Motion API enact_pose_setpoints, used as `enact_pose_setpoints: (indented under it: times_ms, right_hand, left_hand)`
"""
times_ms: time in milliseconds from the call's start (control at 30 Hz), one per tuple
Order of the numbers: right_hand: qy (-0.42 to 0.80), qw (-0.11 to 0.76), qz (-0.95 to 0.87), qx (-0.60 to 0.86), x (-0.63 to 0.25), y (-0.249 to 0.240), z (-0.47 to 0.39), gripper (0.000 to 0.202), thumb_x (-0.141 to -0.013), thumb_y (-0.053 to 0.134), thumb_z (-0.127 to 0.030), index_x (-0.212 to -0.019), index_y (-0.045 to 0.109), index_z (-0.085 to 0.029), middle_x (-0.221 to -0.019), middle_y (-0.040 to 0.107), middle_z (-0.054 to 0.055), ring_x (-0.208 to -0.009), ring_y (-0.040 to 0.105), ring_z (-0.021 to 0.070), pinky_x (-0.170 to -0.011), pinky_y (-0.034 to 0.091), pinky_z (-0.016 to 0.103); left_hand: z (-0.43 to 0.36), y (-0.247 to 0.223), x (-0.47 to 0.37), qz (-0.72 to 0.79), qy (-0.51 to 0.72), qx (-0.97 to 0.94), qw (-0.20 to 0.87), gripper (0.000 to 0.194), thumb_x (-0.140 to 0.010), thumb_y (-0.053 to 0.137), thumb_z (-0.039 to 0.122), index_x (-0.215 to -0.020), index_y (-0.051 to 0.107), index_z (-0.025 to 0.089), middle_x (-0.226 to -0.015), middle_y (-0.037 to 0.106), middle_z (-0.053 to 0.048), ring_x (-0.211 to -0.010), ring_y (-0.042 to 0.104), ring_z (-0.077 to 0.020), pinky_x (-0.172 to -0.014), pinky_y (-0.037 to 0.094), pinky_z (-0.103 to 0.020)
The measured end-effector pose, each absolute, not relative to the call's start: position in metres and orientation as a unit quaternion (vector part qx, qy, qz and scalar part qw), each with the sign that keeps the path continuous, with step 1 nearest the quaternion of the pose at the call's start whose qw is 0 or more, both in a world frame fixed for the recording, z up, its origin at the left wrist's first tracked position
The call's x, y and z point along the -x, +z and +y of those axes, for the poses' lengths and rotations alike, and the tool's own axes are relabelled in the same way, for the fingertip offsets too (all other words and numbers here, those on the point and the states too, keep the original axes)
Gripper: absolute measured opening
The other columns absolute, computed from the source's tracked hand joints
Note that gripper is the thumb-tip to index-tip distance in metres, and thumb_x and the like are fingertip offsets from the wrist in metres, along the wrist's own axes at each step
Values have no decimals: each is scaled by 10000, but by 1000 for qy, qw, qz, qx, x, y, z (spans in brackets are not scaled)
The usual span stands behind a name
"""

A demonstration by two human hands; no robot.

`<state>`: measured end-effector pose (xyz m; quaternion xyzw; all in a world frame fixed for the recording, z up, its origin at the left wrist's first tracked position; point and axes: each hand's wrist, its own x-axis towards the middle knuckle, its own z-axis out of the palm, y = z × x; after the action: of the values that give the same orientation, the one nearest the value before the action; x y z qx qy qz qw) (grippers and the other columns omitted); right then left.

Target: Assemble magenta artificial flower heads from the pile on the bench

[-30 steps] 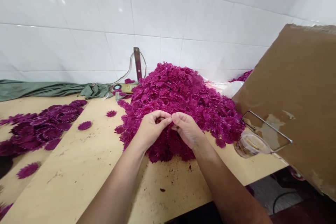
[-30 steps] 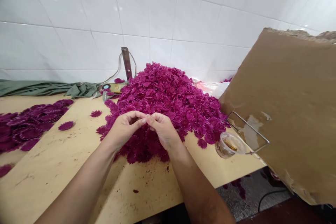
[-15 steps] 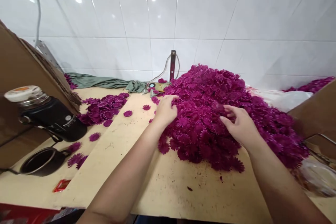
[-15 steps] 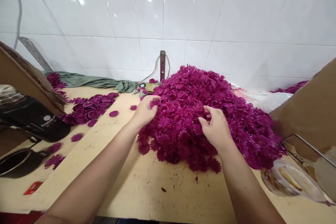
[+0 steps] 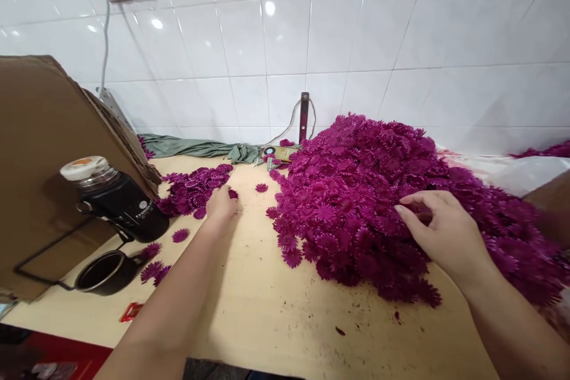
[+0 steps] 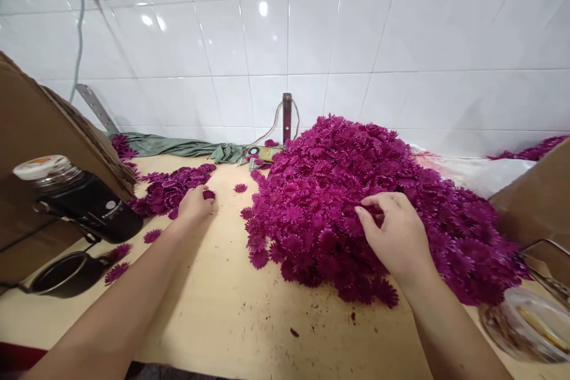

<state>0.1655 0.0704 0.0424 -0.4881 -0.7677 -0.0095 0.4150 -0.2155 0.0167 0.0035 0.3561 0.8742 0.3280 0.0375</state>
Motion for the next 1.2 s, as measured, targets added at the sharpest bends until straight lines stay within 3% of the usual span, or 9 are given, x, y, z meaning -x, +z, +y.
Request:
enact_pose_setpoints:
  times_ms: [167, 333, 433, 567, 700, 800, 933, 1200]
  right_hand:
    - [155, 448, -765, 436, -132, 46, 41, 243, -756, 526, -405, -819, 614, -187, -812, 609, 81, -675, 566, 167, -612, 481, 315]
    - [434, 413, -698, 392, -92, 46, 25, 388, -717, 601, -441, -994, 583, -169, -909, 637, 91, -763, 600, 173, -662, 504, 315]
    - [517, 407, -670, 345, -81, 46, 23, 293, -711, 618, -393, -888, 594, -161, -838, 634, 52, -764, 586, 161, -690, 482, 302]
    - [546, 428, -637, 338, -88, 41, 26, 210, -669, 647, -322, -784, 589, -157, -717, 599, -1, -653, 532, 114, -624, 443, 263]
    - [592, 439, -579, 348, -100, 34, 29, 148, -650, 636, -288, -721, 592, -167, -637, 578, -18, -600, 513, 101, -600, 430, 255]
    - [562, 468, -583, 354, -102, 31, 30, 94, -658, 614, -245, -709, 586, -172, -652, 579, -18, -616, 507, 100, -641, 428, 262]
    - [498, 487, -612, 375, -99, 31, 30, 66, -705, 556, -238, -707, 551, -172, -637, 556, -15, -588, 494, 102, -615, 416, 260]
    - [372, 404, -701, 455, -100, 32, 30, 241, -796, 450, -307, -597, 462, -172, -538, 508, -16, -494, 447, 88, -530, 349, 235]
  left_hand:
    - [21, 25, 186, 804, 421, -406, 109, 201, -752, 513, 248, -887, 627, 152, -899, 678, -100, -826, 621, -204, -754, 447, -319]
    - [16, 45, 97, 629, 513, -547, 205, 134, -730, 540, 263, -734, 642, 176, -717, 665, -14, -660, 583, -132, -665, 450, -263]
    - [11, 47, 51, 558, 543, -579, 243, 146, -733, 526, 284, -673, 614, 184, -598, 598, 25, -567, 520, -114, -574, 412, -235]
    - [8, 43, 29, 533, 548, -581, 280, 147, -731, 511, 264, -710, 636, 189, -658, 602, 11, -646, 538, -130, -637, 429, -240]
    - [9, 39, 28, 538, 530, -616, 226, 211, -732, 509, 247, -828, 691, 204, -745, 591, -23, -778, 551, -158, -784, 430, -288]
    - [9, 36, 26, 536, 546, -601, 229, 265, -730, 526, 266, -939, 669, 191, -730, 562, -11, -713, 535, -138, -734, 439, -276]
    - [6, 32, 23, 513, 550, -568, 335, 277, -714, 544, 286, -945, 627, 157, -632, 532, 17, -575, 493, -107, -581, 423, -238]
    - [2, 32, 28, 529, 585, -540, 294, 232, -693, 567, 313, -859, 613, 158, -742, 609, -17, -702, 557, -137, -691, 460, -272]
